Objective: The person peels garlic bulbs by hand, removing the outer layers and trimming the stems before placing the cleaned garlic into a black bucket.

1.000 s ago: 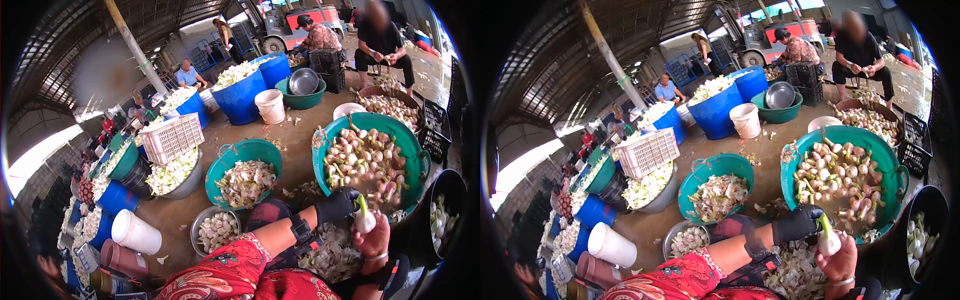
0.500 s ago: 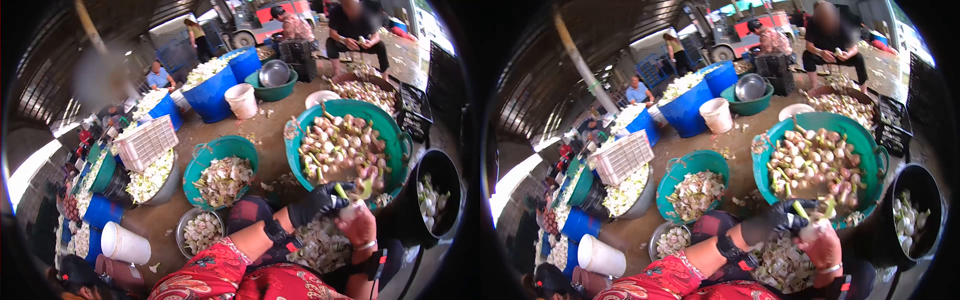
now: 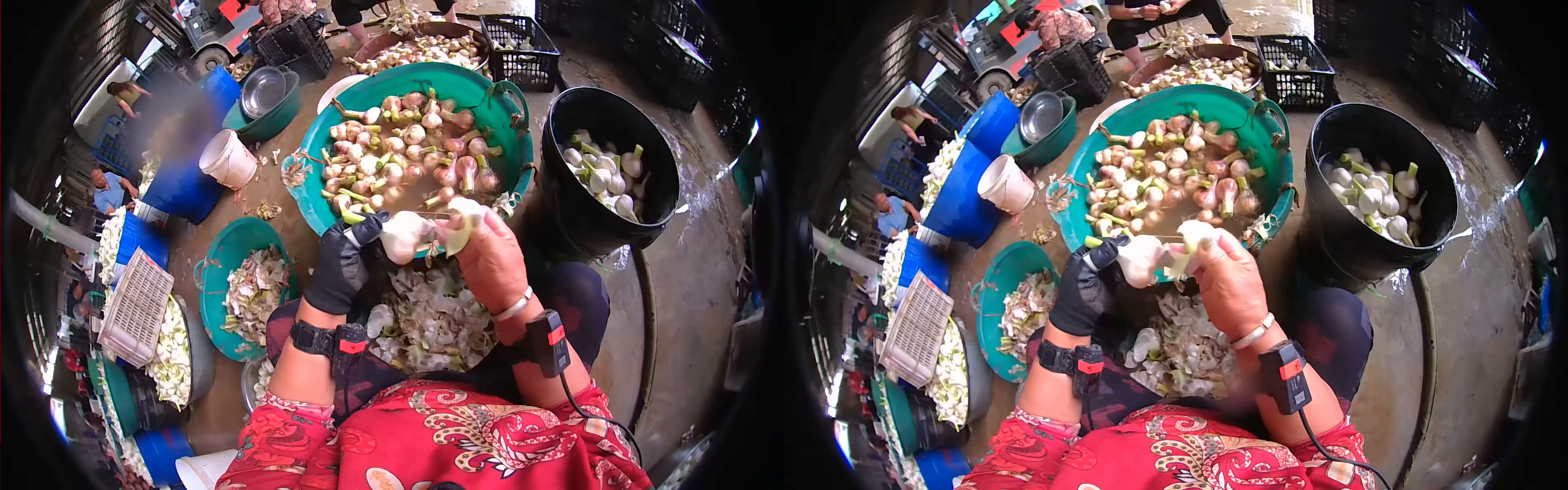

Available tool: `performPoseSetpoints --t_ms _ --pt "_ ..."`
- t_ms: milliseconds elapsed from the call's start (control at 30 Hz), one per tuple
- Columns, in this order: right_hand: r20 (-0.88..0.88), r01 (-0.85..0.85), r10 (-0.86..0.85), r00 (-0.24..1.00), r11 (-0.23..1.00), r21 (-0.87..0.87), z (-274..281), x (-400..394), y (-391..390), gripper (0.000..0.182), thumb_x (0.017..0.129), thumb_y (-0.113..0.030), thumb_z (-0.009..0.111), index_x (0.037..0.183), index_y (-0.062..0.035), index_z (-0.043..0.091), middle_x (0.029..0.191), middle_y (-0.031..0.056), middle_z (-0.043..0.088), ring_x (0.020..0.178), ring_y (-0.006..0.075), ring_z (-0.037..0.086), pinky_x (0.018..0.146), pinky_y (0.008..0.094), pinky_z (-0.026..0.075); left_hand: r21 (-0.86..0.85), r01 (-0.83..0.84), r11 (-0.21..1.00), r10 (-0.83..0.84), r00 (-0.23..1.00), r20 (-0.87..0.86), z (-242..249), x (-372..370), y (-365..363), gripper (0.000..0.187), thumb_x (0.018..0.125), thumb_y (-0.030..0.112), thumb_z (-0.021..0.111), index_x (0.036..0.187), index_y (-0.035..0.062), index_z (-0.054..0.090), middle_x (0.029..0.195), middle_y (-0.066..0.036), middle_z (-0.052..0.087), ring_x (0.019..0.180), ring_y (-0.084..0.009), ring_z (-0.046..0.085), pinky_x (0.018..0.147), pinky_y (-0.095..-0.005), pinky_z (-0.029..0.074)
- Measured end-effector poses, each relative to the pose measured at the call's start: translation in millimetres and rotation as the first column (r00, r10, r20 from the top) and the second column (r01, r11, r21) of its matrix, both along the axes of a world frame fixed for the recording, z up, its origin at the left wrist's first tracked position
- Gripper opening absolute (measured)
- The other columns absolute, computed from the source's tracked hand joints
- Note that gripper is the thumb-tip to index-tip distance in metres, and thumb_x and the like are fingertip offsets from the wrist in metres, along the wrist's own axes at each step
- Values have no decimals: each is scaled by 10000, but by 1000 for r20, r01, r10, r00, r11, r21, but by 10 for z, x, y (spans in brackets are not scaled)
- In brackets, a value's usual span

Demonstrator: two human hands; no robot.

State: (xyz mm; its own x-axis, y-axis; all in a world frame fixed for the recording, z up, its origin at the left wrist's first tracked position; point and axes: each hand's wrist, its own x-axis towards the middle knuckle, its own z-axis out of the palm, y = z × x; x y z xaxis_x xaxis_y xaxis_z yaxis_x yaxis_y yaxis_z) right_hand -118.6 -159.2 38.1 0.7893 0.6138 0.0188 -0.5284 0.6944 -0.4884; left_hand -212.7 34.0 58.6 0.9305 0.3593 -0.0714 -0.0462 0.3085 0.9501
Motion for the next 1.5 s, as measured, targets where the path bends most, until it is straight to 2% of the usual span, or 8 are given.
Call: performPoseSetpoints --t_ms 200,433,567,700,833,933,1100,1500 --pt "300 -6 105 948 950 -313 -87 169 -262 279 867 -48 563 1146 -34 545 977 66 597 887 164 596 782 315 509 -447 -64 892 88 996 33 -110 -38 174 303 927 167 559 1160 -27 551 1176 -149 600 1121 -268 569 972 -402 463" --pt "865 616 9 501 698 -364 -128 61 23 322 764 -30 687 1071 -82 605 833 28 597 789 134 579 697 273 484 71 -2 997 6 998 -56 -34 46 -329 221 906 133 580 1090 13 604 1053 -84 638 923 -188 624 806 -317 516" --pt "277 230 -119 953 882 -411 -35 95 -170 54 879 -51 579 921 -31 607 783 11 614 678 104 582 615 248 485 -155 -48 987 41 998 -51 -90 71 -201 215 930 165 559 1092 26 591 1033 -79 643 876 -163 630 735 -293 533" --pt "192 323 -269 944 878 -354 -49 317 -444 142 846 31 503 931 -14 606 845 38 633 741 97 594 666 234 492 -464 -168 870 180 983 -18 -111 56 -95 283 930 230 563 1154 56 567 1080 -106 624 970 -217 623 813 -376 544" --pt "484 -26 616 622 633 -773 -56 226 -514 462 769 -68 634 1224 -37 565 958 75 626 851 145 572 795 323 481 -361 -113 926 109 994 -32 -40 75 -195 284 937 226 553 1139 28 581 1078 -101 622 969 -196 617 800 -345 542" --pt "255 -299 459 851 824 -482 31 65 -417 797 805 -159 688 1464 -88 245 1175 114 553 1025 194 568 805 337 498 -121 86 989 -95 993 -74 24 51 -371 302 935 207 556 1154 0 580 1045 -93 630 891 -172 635 763 -311 540" --pt "-67 -72 80 994 990 121 195 412 -566 477 889 -245 618 1243 20 440 1114 171 569 971 294 626 769 331 553 195 177 965 -149 977 -150 293 259 -191 378 908 187 606 1205 -38 545 904 -70 633 796 -121 625 720 -265 515" --pt "-133 50 -95 987 949 -311 -99 530 -562 305 862 -140 635 1126 -21 540 951 74 618 772 141 629 687 260 523 662 745 83 27 662 -749 -773 1765 196 743 786 289 698 1360 -69 390 1352 -267 462 1251 -321 471 1017 -345 393"
